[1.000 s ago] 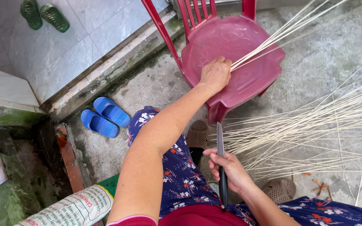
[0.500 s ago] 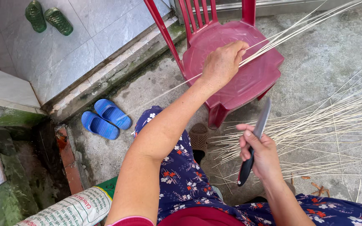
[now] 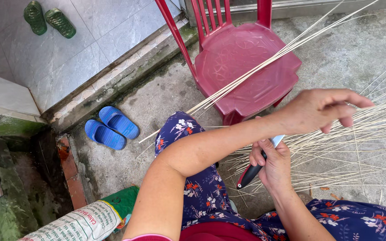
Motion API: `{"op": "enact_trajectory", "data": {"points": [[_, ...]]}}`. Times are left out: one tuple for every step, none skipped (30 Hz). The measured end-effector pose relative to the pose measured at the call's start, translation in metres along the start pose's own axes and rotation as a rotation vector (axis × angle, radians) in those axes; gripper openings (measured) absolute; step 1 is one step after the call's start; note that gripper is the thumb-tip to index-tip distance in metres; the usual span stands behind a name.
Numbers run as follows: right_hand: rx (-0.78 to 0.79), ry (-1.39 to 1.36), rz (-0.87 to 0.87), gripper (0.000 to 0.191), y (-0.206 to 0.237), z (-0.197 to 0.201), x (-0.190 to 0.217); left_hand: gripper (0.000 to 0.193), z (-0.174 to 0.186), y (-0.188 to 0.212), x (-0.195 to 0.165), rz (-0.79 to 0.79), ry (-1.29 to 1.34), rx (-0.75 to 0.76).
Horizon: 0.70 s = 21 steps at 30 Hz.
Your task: The person sits on the floor and uses a knife to sharpen the ends of thin bamboo sticks. They hold each stick with one hand and scrape the knife along its length to create a pointed tip, then place the finished sticks on a nearby red plastic chair.
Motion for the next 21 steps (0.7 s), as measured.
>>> {"op": "enact_trajectory", "data": {"points": [[0.011, -0.013, 0.014, 0.029, 0.001, -0.002, 0.001, 0.031, -0.010, 0.000, -0.006, -0.049, 0.047, 0.030], [0.024, -0.027, 0.028, 0.036, 0.001, -0.003, 0.002, 0.032, -0.017, 0.001, -0.004, -0.020, 0.060, 0.041], [0.014, -0.011, 0.049, 0.032, 0.001, -0.003, 0.004, 0.032, -0.026, 0.002, -0.004, 0.008, 0.072, 0.052], [0.003, 0.005, 0.070, 0.029, 0.001, -0.002, 0.007, 0.033, -0.032, 0.003, -0.003, 0.037, 0.085, 0.064], [-0.008, 0.021, 0.090, 0.026, 0.000, -0.001, 0.010, 0.033, -0.030, 0.005, -0.018, -0.107, 0.014, 0.006], [-0.028, 0.043, 0.083, 0.026, -0.002, 0.002, 0.012, 0.033, -0.029, 0.009, -0.033, -0.251, -0.055, -0.051], [-0.048, 0.065, 0.076, 0.026, -0.004, 0.008, 0.017, 0.033, -0.028, 0.016, -0.046, -0.394, -0.123, -0.108], [-0.068, 0.086, 0.070, 0.027, -0.007, 0.014, 0.022, 0.033, -0.026, 0.022, -0.050, -0.423, -0.260, -0.157], [-0.093, 0.073, 0.095, 0.029, -0.010, 0.024, 0.034, 0.032, -0.023, 0.028, -0.053, -0.453, -0.395, -0.202], [-0.118, 0.060, 0.122, 0.031, -0.014, 0.032, 0.044, 0.035, -0.019, 0.033, -0.054, -0.479, -0.478, -0.220], [-0.284, 0.033, 0.148, 0.028, -0.015, 0.057, 0.057, 0.038, -0.016, 0.038, -0.056, -0.506, -0.561, -0.240], [-0.451, 0.003, 0.180, 0.026, -0.014, 0.083, 0.071, 0.042, -0.011, 0.042, -0.056, -0.527, -0.593, -0.233], [-0.375, 0.085, 0.219, 0.026, -0.014, 0.089, 0.086, 0.045, -0.006, 0.043, -0.055, -0.535, -0.635, -0.212], [-0.299, 0.167, 0.259, 0.029, -0.013, 0.099, 0.108, 0.048, -0.001, 0.045, -0.055, -0.543, -0.675, -0.192], [-0.269, 0.179, 0.280, 0.029, -0.009, 0.112, 0.124, 0.050, 0.007, 0.047, -0.054, -0.539, -0.724, -0.159], [-0.239, 0.192, 0.302, 0.029, -0.006, 0.125, 0.138, 0.053, 0.011, 0.050, -0.052, -0.513, -0.764, -0.106], [-0.253, 0.156, 0.301, 0.027, -0.004, 0.142, 0.149, 0.057, 0.015, 0.053, -0.050, -0.487, -0.803, -0.052], [-0.267, 0.119, 0.300, 0.026, -0.002, 0.157, 0.157, 0.063, 0.018, 0.060, -0.047, -0.439, -0.834, 0.024], [-0.296, 0.061, 0.293, 0.023, 0.000, 0.171, 0.160, 0.070, 0.017, 0.065, -0.044, -0.389, -0.862, 0.100], [-0.325, 0.005, 0.288, 0.020, 0.000, 0.185, 0.166, 0.071, 0.012, 0.072, -0.050, -0.430, -0.833, 0.128], [-0.354, -0.053, 0.286, 0.018, -0.001, 0.196, 0.172, 0.072, 0.003, 0.081, -0.057, -0.474, -0.803, 0.158]]}}
Point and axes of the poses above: each hand's wrist, its own y-axis away from the middle knuckle, its own z-axis out of the back of the hand, x = y × z, the point moved 9 cm from there along -y, towards the middle knuckle, and after that the axes turned 1 degree about z, right-handed, at the moved point
